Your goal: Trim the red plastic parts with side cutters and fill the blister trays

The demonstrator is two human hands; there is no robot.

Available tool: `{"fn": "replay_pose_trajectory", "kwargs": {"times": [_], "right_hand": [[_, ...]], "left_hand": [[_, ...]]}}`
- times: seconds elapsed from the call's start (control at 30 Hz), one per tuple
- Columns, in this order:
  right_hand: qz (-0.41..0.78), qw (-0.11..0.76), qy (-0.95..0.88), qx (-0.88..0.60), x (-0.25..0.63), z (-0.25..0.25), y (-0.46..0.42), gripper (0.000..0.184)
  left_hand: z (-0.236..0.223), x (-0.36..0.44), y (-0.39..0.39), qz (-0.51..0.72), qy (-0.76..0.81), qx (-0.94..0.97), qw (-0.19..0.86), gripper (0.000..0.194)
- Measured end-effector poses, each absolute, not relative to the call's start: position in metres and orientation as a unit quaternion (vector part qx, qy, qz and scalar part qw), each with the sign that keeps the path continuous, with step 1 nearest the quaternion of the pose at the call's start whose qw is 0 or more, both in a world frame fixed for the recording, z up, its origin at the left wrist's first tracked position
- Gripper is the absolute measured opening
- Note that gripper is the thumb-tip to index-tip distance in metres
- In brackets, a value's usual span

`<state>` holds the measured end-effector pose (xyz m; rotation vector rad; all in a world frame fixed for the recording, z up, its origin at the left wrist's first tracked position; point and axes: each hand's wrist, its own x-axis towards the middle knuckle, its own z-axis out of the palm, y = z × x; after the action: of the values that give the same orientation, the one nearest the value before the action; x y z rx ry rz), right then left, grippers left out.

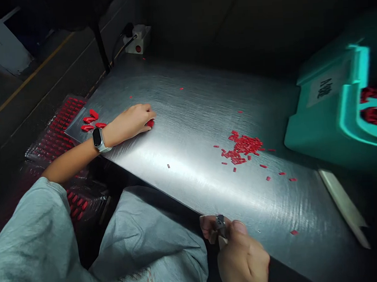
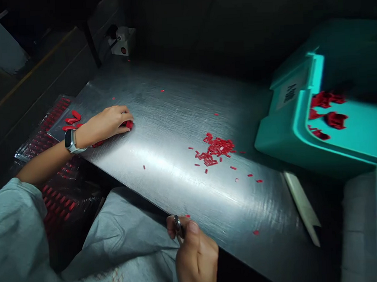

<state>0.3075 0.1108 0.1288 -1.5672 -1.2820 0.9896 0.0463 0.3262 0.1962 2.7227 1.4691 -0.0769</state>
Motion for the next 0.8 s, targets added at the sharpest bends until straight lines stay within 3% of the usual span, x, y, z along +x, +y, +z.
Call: {"fn": "replay_pose_trajectory", "kwargs": {"times": [0.17,0.3,0.43,0.57,0.67,0.8], "right_hand": [[0.414,0.460,-0.485,-0.617,0.309,0.130,0.106,0.069],[0.503,0.521,-0.431,-0.538,0.296,0.139,0.109,0.066],[0.552,0.559,-0.389,-0.482,0.281,0.144,0.118,0.065],[0.565,0.563,-0.392,-0.459,0.271,0.153,0.124,0.064],[0.551,0.558,-0.399,-0.476,0.270,0.160,0.126,0.065],[0.495,0.565,-0.423,-0.506,0.273,0.163,0.126,0.061]], "left_hand": [[0.199,0.049,0.323,-0.033,0.472,0.881,-0.025,0.019],[0.204,0.050,0.303,0.146,0.459,0.876,0.005,0.014],[0.203,0.082,0.249,0.412,0.407,0.768,0.275,0.011],[0.183,0.129,0.191,0.521,0.322,0.582,0.536,0.012],[0.166,0.150,0.168,0.545,0.282,0.477,0.630,0.015],[0.160,0.159,0.160,0.550,0.288,0.422,0.660,0.010]]}}
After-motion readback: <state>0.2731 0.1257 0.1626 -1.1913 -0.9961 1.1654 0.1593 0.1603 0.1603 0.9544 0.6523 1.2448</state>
